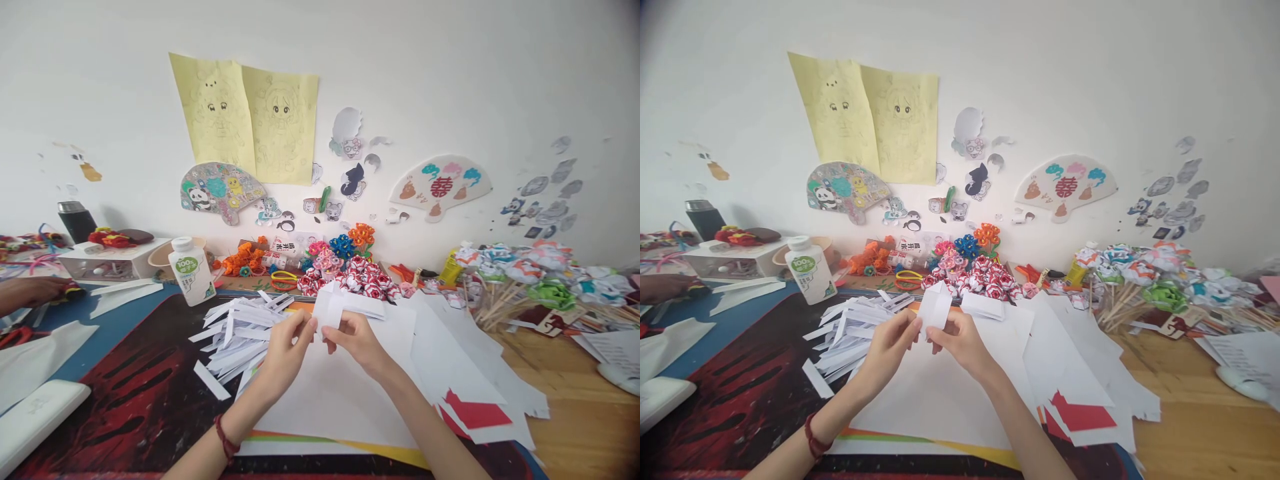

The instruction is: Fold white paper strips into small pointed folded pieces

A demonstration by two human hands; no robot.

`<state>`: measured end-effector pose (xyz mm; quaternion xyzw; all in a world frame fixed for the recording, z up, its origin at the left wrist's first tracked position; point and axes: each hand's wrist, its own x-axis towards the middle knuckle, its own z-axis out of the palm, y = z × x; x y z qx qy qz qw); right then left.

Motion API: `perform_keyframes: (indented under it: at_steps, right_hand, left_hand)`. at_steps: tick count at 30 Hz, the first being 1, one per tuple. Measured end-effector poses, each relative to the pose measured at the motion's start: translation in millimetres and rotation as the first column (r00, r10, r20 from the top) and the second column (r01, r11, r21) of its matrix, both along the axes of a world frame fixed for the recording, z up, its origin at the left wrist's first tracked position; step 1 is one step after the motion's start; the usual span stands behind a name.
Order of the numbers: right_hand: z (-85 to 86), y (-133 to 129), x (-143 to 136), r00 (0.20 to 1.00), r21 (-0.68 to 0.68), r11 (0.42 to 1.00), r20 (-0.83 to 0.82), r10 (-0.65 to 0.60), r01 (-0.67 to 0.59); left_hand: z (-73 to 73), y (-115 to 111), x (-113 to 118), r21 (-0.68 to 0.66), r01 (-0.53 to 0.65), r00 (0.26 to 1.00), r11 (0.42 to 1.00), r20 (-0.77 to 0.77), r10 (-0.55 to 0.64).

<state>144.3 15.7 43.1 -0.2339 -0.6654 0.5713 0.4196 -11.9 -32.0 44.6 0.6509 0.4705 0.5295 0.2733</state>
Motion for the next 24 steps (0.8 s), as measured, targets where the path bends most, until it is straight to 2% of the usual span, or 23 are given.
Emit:
perform_keyframes:
  at_steps: [4, 9, 14, 19, 24]
  right_hand:
    - [1.5, -0.8, -0.4, 0.998, 0.003, 0.999, -0.047, -0.049, 0.049]
    - [1.8, -2.7, -0.7, 0.997, 0.0, 0.998, -0.051, -0.056, 0.056]
    - [1.8, -3.7, -0.5, 0.99, -0.012, 0.993, -0.071, -0.12, 0.119]
    - [2.6, -4.9, -1.0, 0.988, -0.012, 0.991, -0.073, -0.135, 0.134]
    - [2.8, -4.7, -1.6, 0.984, -0.013, 0.987, -0.087, -0.158, 0.157]
  left_hand:
    - [-0.3, -1.4, 1.3, -0.043, 0.037, 0.999, 0.998, -0.006, -0.037]
    - [1.2, -4.9, 1.9, 0.005, 0.026, 0.999, 1.0, -0.046, -0.025]
    - [2.1, -5.7, 2.8, -0.029, 0.079, 0.996, 0.996, -0.044, -0.08]
    - [3.1, -7.2, 4.1, 0.015, 0.047, 0.997, 0.999, -0.066, -0.046]
    - [5.1, -8.0, 4.2, 0.005, 0.075, 0.995, 0.997, -0.064, -0.075]
